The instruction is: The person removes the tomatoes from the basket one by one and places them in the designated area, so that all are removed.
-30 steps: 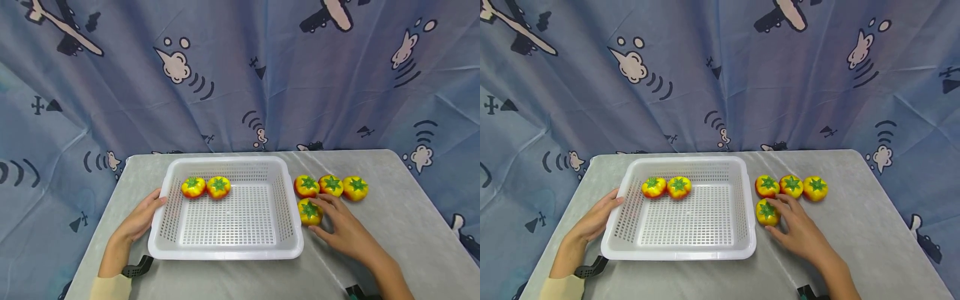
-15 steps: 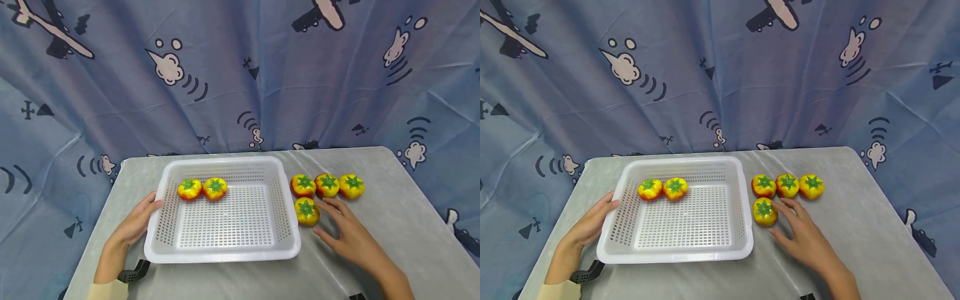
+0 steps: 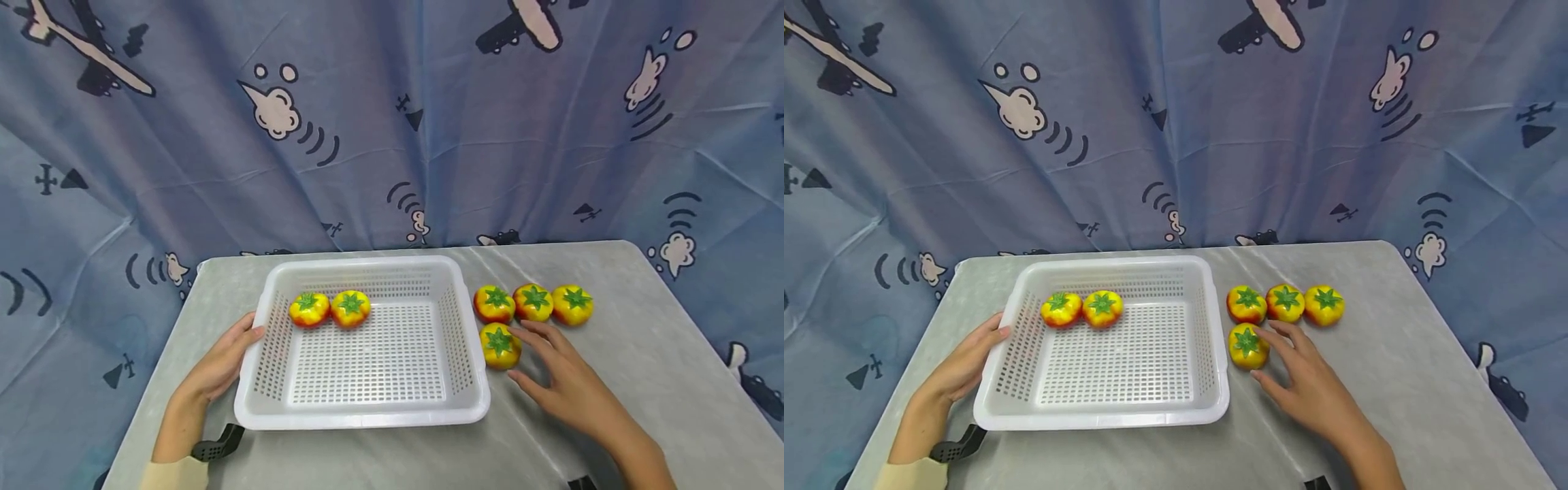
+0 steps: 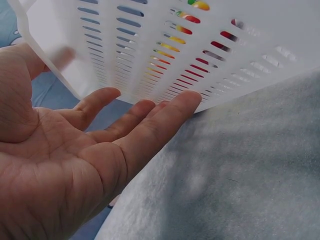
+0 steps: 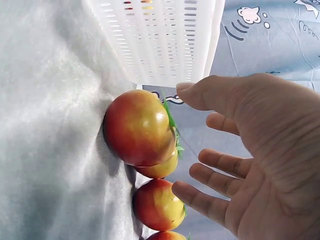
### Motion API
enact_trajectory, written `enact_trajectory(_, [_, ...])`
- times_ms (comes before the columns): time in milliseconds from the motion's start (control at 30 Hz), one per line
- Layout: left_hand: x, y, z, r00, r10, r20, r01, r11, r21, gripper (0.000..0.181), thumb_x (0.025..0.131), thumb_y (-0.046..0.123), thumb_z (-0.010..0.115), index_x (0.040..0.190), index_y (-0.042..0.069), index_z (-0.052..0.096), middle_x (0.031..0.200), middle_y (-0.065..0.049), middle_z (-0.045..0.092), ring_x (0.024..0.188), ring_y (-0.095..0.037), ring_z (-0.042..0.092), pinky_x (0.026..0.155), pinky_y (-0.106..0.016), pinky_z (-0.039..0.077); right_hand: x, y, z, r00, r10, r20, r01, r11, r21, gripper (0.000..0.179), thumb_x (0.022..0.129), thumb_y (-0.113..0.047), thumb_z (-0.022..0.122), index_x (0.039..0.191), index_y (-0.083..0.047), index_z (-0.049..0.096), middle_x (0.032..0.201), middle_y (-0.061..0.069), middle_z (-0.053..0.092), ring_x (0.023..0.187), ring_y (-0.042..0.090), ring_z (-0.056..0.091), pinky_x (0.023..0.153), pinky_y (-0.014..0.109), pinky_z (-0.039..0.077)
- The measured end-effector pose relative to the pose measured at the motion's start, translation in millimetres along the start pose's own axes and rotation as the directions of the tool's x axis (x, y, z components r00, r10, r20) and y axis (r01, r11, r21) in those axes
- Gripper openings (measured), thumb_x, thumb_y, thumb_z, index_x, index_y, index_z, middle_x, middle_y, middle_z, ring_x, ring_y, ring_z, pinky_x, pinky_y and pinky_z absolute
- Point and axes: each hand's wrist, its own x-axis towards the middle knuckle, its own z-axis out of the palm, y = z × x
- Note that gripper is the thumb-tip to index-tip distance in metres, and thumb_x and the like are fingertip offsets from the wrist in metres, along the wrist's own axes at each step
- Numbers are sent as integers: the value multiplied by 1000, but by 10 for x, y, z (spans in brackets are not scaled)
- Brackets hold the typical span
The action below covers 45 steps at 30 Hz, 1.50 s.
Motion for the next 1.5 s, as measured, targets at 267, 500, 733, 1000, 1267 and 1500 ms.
enact_trajectory(267, [-48,19,-43,1000,-7,-1,7,1000,15,61,111,32,35,159,8,7,149,-36,32,113,-21,66,87,-53,61,153,-97,-46,999,-16,44,15,1000,8,70,82,-22,85,144,-22,53,148,10,48,134,33,48,103,64,48])
enact_trajectory(500, [-203,-16,-69,999,-34,-8,34,999,10,60,111,32,34,159,9,7,146,-29,39,114,-21,66,88,-54,60,256,-231,-47,996,-13,84,10,999,33,66,86,-26,81,145,-25,52,150,10,46,136,35,47,104,66,48])
enact_trajectory(733, [-232,-36,-80,1000,-19,-13,19,1000,18,58,111,30,34,159,10,9,142,-22,45,113,-21,66,88,-52,60,409,-347,-77,994,-57,89,53,997,51,60,89,-26,78,143,-24,54,152,9,45,137,33,48,107,62,47])
enact_trajectory(1000, [-30,-14,-19,1000,-12,-7,12,1000,12,60,111,32,35,160,10,8,150,-36,32,114,-24,65,88,-53,60,610,-460,-199,990,-107,94,104,994,32,60,90,-26,77,144,-21,53,153,10,44,137,34,48,105,61,50])
enact_trajectory(1267, [-2,-13,-20,1000,-3,-4,3,1000,2,60,111,32,36,159,8,10,148,-35,34,114,-22,65,89,-51,59,884,-621,-180,976,-161,145,158,987,32,60,92,-30,74,147,-22,51,155,11,44,127,31,56,102,54,54])
enact_trajectory(1500, [5,-3,-9,1000,-5,3,5,1000,2,61,111,32,35,160,9,8,149,-35,33,114,-21,65,89,-52,59,1029,-806,-133,961,-156,228,146,987,62,59,94,-35,70,148,-24,50,157,8,41,137,32,51,109,55,49])
